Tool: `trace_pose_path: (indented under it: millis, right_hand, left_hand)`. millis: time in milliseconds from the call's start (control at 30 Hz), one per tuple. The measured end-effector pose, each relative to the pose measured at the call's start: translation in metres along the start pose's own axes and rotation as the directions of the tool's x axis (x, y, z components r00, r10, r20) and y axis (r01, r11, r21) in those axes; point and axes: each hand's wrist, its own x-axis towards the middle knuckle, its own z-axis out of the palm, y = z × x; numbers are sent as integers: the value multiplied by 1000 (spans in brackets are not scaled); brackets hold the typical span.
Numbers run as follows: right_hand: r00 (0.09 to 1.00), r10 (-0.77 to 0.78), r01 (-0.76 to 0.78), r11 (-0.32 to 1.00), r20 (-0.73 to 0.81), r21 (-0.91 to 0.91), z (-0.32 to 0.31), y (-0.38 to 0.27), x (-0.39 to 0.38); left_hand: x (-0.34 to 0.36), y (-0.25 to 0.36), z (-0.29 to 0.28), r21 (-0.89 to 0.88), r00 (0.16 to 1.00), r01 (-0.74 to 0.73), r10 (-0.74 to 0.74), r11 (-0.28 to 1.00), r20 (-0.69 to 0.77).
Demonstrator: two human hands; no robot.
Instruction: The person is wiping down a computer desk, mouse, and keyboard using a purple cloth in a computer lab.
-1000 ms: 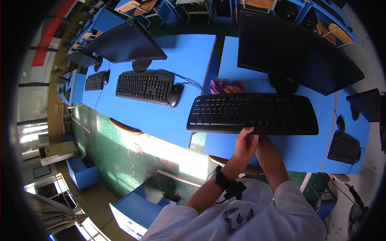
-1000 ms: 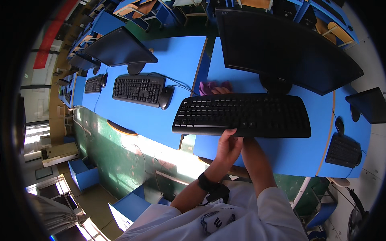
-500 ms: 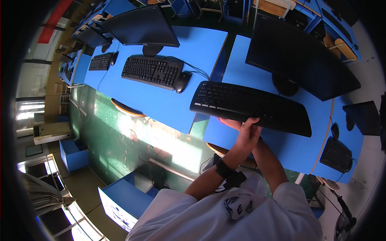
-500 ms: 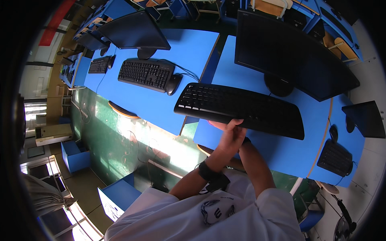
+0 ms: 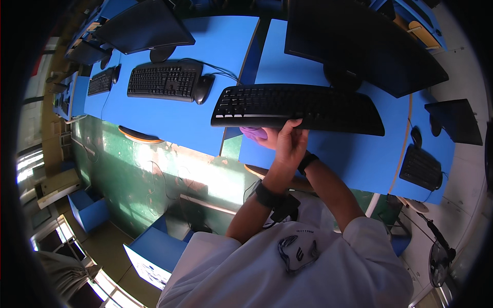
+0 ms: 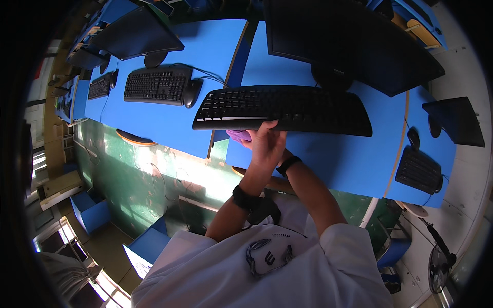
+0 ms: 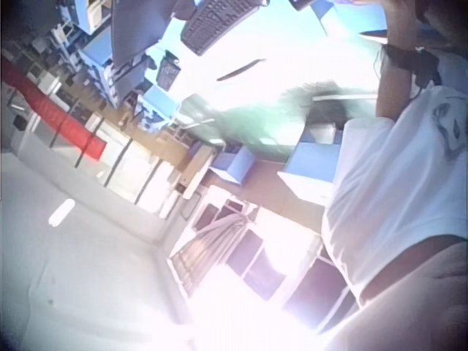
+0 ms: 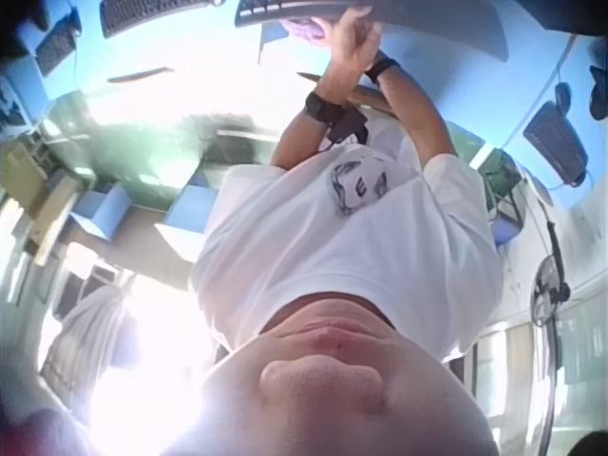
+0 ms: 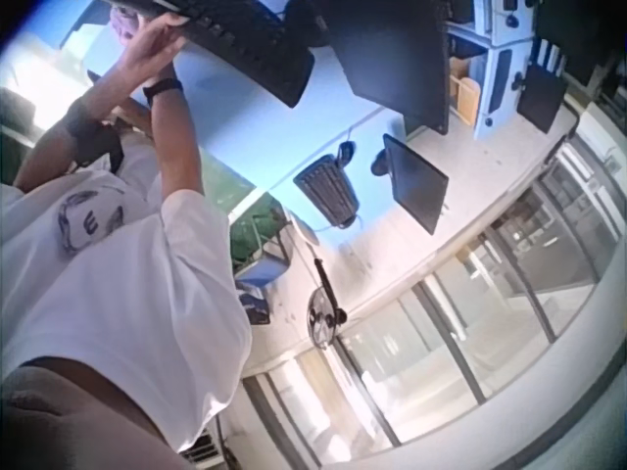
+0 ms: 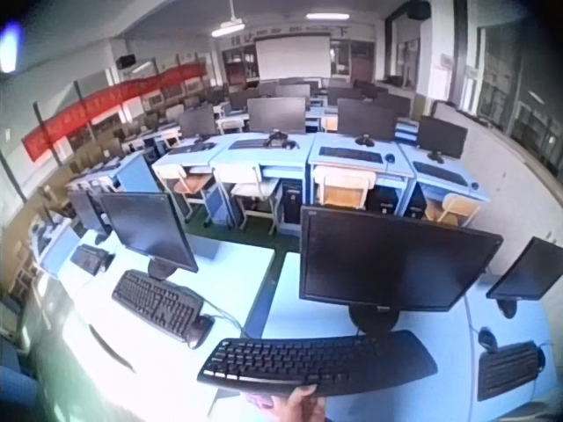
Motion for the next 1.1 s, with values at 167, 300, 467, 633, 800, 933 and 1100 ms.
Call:
trace_pose_path:
  millis: [167,300,467,633,800,933,1100]
  right_hand:
    - [980,113,-56,946,164,-320,36,-7,-16]
    - [985,-84,108,981,151,-159,45,-15,-21]
    - [946,-210,220,975,248,-13,40,-25,-36]
    - [921,-263,290,955,286,-56,19,-6,-43]
    - [981,46,-122,903,-189,-412,13,12,-25]
    - [992,121,-123,945,-26,-302,38,-2,-6]
    - [964,-239,249,965,121,-82,44,-22,-15]
  left_hand:
    - [9,2,-19,-75,976,217,-218,973,-9]
    - [11,0,-32,-49,967,240,-235,970,96]
    - [6,-13,-28,-96,971,233,-226,968,78]
    - [8,-17,-22,-118,963,268,-271,956,-9]
    - [-1,-14,-28,-160,968,226,-239,961,-69]
    - [-7,-10,-36,-189,973,211,-225,959,-56]
    - [-2,-7,-48,-164,955,298,-296,941,34]
